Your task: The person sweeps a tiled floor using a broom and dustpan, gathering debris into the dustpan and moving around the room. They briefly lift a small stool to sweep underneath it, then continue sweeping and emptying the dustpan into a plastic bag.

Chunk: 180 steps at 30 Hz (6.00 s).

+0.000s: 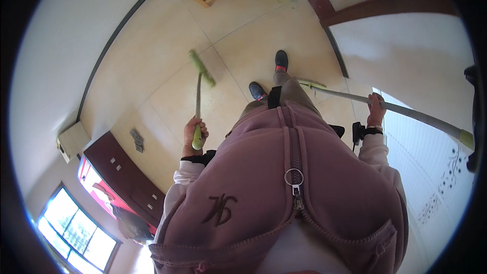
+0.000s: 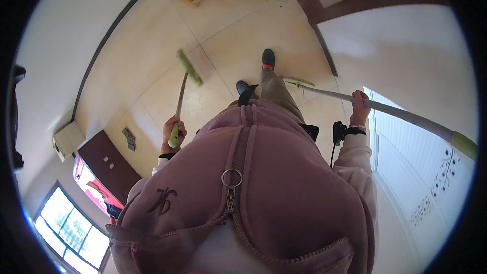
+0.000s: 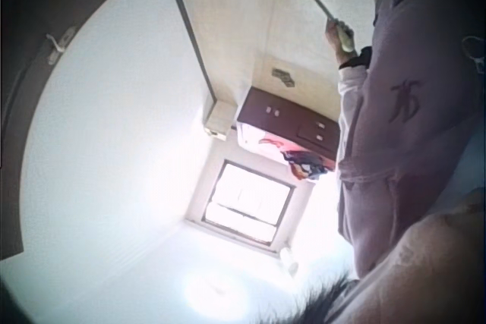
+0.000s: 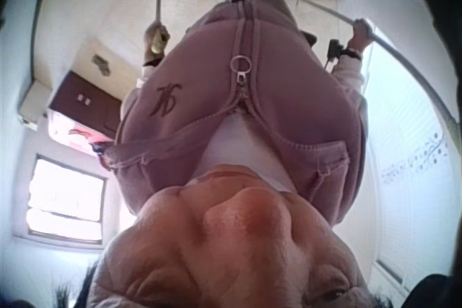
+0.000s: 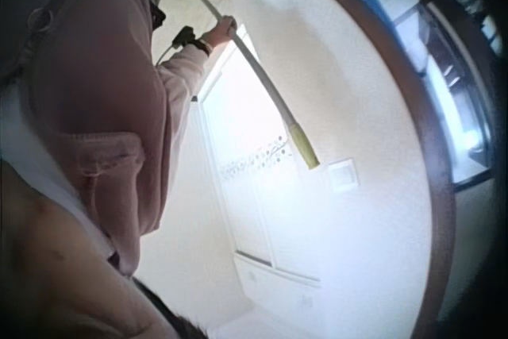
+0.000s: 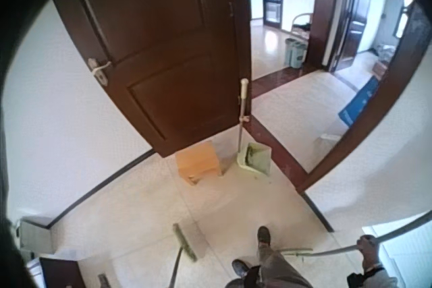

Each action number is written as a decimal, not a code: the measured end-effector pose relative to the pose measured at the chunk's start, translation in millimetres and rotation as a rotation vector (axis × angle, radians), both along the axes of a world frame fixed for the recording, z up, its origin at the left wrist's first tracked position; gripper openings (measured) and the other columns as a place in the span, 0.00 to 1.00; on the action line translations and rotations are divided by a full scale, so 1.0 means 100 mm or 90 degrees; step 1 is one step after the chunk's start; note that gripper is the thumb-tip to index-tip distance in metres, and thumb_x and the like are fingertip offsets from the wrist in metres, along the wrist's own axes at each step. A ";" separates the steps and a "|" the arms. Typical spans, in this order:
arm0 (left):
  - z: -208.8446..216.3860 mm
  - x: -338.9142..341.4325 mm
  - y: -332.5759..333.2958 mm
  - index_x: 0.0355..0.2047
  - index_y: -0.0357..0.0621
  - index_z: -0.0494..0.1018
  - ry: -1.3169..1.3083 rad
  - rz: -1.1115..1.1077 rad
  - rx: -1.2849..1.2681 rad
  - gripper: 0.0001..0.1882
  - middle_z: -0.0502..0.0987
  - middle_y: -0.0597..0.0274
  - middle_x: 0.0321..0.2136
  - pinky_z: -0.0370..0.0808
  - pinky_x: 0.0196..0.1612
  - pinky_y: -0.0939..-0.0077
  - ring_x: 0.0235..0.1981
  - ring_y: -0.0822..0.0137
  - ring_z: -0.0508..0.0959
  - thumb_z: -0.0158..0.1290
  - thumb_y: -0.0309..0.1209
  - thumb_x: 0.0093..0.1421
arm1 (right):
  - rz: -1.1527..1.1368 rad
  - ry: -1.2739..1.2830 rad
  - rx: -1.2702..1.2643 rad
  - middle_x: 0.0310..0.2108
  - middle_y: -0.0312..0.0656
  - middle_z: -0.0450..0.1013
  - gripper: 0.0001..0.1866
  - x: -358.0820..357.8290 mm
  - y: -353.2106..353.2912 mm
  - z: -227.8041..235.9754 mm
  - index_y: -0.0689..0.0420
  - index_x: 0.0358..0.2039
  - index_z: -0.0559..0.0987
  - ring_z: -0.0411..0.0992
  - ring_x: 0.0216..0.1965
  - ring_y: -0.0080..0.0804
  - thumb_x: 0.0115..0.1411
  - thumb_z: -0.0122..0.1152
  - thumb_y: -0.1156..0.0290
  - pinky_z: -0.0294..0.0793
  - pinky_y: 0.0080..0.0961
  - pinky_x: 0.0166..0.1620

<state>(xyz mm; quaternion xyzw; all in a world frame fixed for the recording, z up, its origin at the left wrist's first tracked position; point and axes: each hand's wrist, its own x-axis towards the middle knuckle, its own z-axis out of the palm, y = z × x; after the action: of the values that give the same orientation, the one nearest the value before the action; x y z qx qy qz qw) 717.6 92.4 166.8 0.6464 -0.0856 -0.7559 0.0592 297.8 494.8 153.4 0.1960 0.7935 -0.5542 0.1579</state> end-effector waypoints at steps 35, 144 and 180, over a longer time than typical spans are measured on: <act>-1.07 -3.83 -0.11 0.15 0.52 0.61 0.099 -0.224 -0.002 0.07 0.64 0.71 0.12 0.61 0.10 0.81 0.12 0.73 0.65 0.48 0.31 0.44 | -0.307 -0.065 0.010 0.26 0.36 0.69 0.13 -0.37 0.44 -0.42 0.56 0.31 0.70 0.67 0.31 0.23 0.47 0.57 0.64 0.65 0.22 0.35; -3.42 -2.21 -5.18 0.35 0.33 0.68 0.198 -0.123 -0.242 0.17 0.73 0.59 0.32 0.68 0.38 0.78 0.33 0.68 0.73 0.53 0.22 0.41 | 0.744 -0.198 0.948 0.15 0.49 0.68 0.12 -0.67 -4.20 -0.17 0.60 0.18 0.69 0.67 0.19 0.48 0.44 0.55 0.64 0.65 0.38 0.23; -3.95 1.03 -5.80 0.27 0.42 0.68 -0.429 0.020 -0.298 0.11 0.68 0.66 0.23 0.64 0.28 0.76 0.26 0.70 0.67 0.48 0.33 0.44 | 1.066 -0.103 0.430 0.13 0.39 0.66 0.06 -0.96 -6.66 -1.79 0.60 0.27 0.70 0.65 0.15 0.24 0.50 0.51 0.71 0.62 0.22 0.19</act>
<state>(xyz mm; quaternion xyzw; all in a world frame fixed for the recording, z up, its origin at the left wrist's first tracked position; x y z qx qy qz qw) 820.6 -487.3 -228.2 0.8282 -0.2598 -0.4609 0.1849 202.2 -170.9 -25.7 -0.3708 0.7833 0.0198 0.4985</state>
